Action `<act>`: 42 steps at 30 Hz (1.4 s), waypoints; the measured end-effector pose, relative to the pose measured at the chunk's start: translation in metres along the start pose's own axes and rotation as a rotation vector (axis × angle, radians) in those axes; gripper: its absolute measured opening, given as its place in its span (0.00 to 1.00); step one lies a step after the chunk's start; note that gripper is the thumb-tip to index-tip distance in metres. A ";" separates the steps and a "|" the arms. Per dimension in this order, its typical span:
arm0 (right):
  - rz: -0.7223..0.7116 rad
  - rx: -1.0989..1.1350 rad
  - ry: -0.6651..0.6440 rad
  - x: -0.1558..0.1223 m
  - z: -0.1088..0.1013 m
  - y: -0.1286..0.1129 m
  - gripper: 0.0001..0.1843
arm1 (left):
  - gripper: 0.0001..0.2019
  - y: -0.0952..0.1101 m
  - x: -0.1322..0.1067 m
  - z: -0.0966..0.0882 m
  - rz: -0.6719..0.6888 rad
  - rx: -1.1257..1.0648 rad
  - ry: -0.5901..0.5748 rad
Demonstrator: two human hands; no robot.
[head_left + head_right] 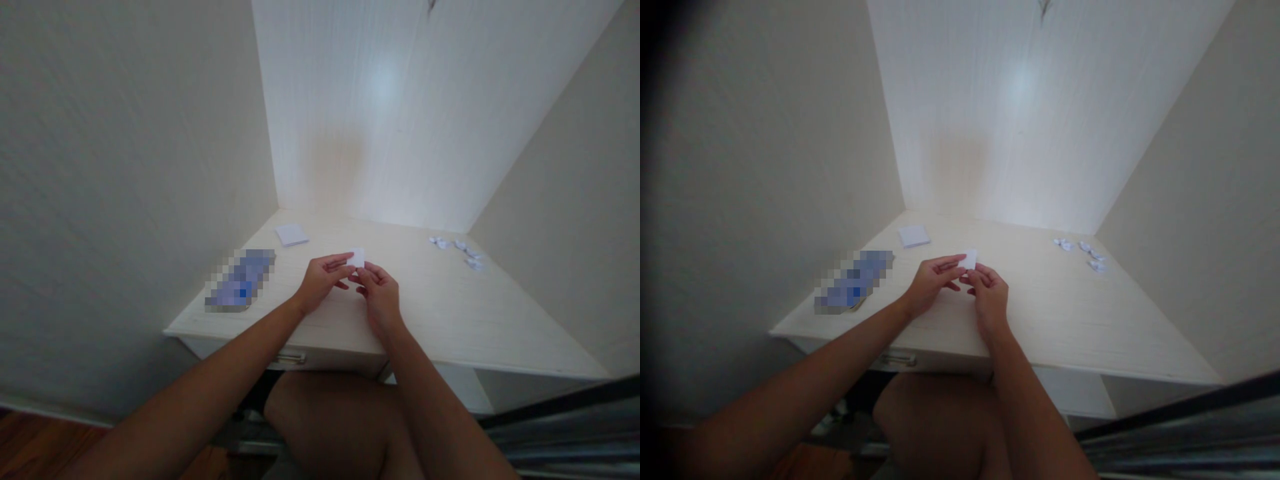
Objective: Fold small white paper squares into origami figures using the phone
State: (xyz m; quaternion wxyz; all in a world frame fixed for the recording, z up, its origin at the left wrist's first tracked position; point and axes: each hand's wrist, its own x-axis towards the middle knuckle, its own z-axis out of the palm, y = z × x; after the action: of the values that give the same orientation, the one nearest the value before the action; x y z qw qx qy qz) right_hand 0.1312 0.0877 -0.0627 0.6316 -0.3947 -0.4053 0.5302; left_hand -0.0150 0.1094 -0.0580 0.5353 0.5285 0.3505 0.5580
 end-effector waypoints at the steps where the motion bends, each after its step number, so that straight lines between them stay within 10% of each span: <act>1: -0.004 -0.011 -0.001 0.000 0.000 0.000 0.18 | 0.30 0.000 0.000 0.000 0.000 0.002 0.000; 29: 0.104 0.190 0.151 -0.001 0.008 0.004 0.19 | 0.41 0.002 -0.001 0.004 0.110 0.069 -0.123; 42: -0.001 -0.030 0.173 -0.009 0.019 0.009 0.16 | 0.19 -0.002 0.004 0.002 0.080 0.174 0.018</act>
State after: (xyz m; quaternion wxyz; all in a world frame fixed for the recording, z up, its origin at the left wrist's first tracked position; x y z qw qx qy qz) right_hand 0.1093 0.0808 -0.0650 0.6584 -0.4481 -0.3574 0.4879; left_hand -0.0118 0.1131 -0.0582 0.4615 0.5815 0.3811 0.5510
